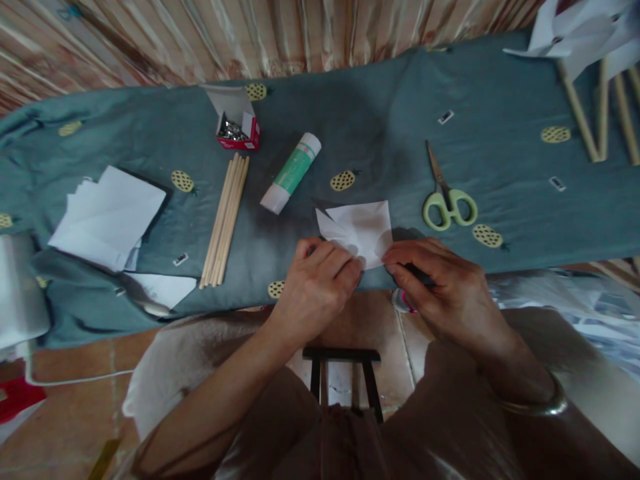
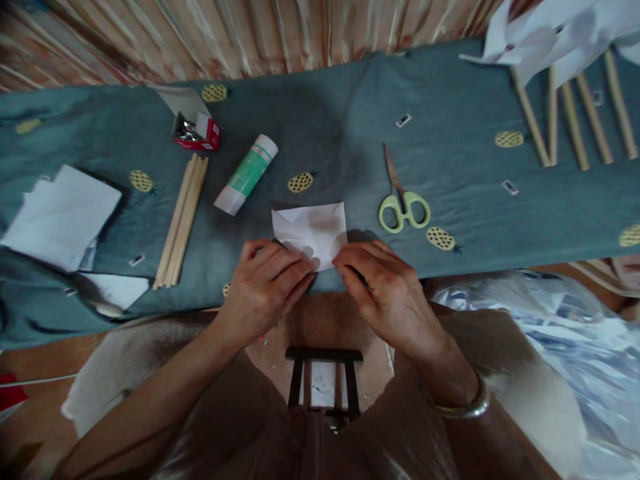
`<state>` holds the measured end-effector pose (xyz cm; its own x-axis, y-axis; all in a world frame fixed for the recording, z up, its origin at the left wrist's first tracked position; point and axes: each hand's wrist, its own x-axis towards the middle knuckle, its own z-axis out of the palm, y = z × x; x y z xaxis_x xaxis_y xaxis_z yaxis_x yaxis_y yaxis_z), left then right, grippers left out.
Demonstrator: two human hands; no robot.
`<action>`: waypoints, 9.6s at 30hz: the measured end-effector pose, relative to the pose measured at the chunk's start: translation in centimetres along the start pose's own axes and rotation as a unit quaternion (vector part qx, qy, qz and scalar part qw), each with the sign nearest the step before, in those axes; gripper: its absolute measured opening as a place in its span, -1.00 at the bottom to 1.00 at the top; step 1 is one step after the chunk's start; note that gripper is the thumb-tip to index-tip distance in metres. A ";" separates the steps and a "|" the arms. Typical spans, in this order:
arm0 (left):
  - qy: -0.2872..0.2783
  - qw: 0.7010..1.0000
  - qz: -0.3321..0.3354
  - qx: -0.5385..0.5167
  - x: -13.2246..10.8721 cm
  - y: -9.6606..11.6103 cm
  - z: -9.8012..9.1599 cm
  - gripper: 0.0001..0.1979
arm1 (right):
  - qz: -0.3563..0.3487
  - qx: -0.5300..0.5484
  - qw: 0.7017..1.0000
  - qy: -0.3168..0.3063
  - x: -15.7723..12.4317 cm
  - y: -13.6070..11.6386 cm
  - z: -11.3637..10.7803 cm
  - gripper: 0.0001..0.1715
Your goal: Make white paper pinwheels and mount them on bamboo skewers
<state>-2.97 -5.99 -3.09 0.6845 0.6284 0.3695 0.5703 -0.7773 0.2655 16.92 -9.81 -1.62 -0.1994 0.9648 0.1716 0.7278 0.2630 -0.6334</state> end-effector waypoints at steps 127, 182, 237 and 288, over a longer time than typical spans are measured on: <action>-0.034 0.994 -0.010 -0.104 -0.7 0.6 -0.3 -0.86 | -0.047 -0.035 0.995 0.078 -0.2 0.4 3.2 -0.52; -0.051 0.980 -0.133 -0.141 0.6 -2.4 -0.5 -0.79 | -0.052 -0.056 0.997 -0.004 1.4 -0.8 1.6 -0.75; 0.035 0.938 -0.288 -0.191 0.3 -5.4 -2.1 -0.71 | 0.328 0.681 0.641 0.134 3.9 0.0 0.2 -0.77; 0.103 0.927 -0.194 -0.304 1.6 -0.9 -3.3 -0.80 | 0.258 0.478 0.834 0.101 3.2 -0.5 -0.3 -0.71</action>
<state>-3.86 -4.34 0.22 0.3438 0.8942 0.2867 0.3506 -0.4055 0.8442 16.12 -6.86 -0.51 0.1627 0.9551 -0.2477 -0.1919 -0.2156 -0.9574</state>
